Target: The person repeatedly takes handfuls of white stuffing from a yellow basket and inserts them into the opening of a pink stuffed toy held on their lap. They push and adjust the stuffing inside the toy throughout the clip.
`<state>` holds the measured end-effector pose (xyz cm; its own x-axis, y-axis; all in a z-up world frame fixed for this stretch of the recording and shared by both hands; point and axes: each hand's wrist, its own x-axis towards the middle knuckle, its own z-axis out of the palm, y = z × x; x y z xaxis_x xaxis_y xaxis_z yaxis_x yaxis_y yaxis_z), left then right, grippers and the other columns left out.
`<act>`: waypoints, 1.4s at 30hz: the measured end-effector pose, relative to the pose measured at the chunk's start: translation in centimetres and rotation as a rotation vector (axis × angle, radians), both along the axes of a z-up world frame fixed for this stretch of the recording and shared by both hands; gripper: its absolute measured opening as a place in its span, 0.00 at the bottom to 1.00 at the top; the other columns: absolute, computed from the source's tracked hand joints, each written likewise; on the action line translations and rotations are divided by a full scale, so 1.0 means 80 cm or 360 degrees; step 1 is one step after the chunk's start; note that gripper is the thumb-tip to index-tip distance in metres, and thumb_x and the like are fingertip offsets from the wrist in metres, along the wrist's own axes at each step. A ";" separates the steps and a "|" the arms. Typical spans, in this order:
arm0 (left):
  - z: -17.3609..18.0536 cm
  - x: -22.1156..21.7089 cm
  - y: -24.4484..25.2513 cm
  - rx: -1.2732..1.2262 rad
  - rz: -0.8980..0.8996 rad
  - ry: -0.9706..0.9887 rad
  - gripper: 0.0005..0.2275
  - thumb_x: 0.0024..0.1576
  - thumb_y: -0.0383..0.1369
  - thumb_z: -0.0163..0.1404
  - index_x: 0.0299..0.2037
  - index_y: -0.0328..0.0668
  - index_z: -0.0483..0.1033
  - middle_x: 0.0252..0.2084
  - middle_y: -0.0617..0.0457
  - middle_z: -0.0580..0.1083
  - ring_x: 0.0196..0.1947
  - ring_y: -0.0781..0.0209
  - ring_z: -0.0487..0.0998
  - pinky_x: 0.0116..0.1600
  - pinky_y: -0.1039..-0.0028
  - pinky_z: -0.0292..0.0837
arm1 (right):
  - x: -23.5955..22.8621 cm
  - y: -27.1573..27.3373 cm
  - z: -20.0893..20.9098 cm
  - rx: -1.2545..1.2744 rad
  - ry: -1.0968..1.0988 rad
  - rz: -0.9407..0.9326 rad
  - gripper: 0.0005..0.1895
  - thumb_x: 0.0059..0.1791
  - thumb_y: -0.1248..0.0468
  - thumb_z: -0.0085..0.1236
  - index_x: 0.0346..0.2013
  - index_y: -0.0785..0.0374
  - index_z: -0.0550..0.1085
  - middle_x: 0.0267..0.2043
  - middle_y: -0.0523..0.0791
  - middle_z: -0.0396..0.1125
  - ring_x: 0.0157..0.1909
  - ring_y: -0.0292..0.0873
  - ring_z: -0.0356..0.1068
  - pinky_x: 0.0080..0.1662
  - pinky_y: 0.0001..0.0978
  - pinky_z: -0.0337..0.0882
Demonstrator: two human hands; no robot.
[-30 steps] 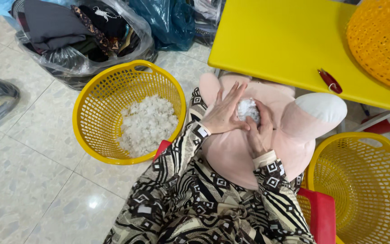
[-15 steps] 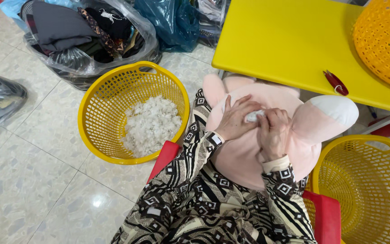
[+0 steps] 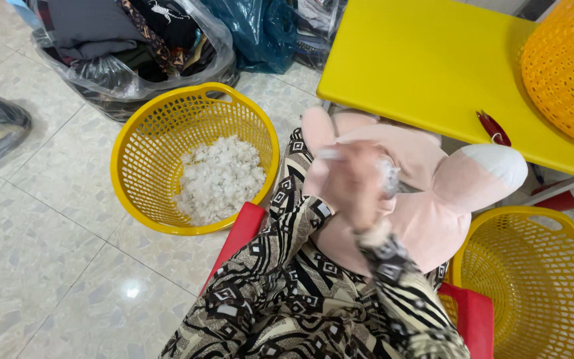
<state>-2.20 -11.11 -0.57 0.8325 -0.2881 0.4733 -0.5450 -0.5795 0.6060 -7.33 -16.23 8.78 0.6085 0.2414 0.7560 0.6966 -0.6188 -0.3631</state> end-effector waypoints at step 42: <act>-0.007 0.017 0.004 0.0010 -0.0076 -0.0287 0.20 0.50 0.43 0.59 0.51 0.46 0.76 0.57 0.52 0.75 0.67 0.57 0.68 0.75 0.41 0.48 | -0.032 -0.099 0.023 0.0569 -0.0037 -0.0252 0.07 0.55 0.80 0.56 0.44 0.68 0.74 0.41 0.48 0.71 0.40 0.40 0.70 0.43 0.31 0.71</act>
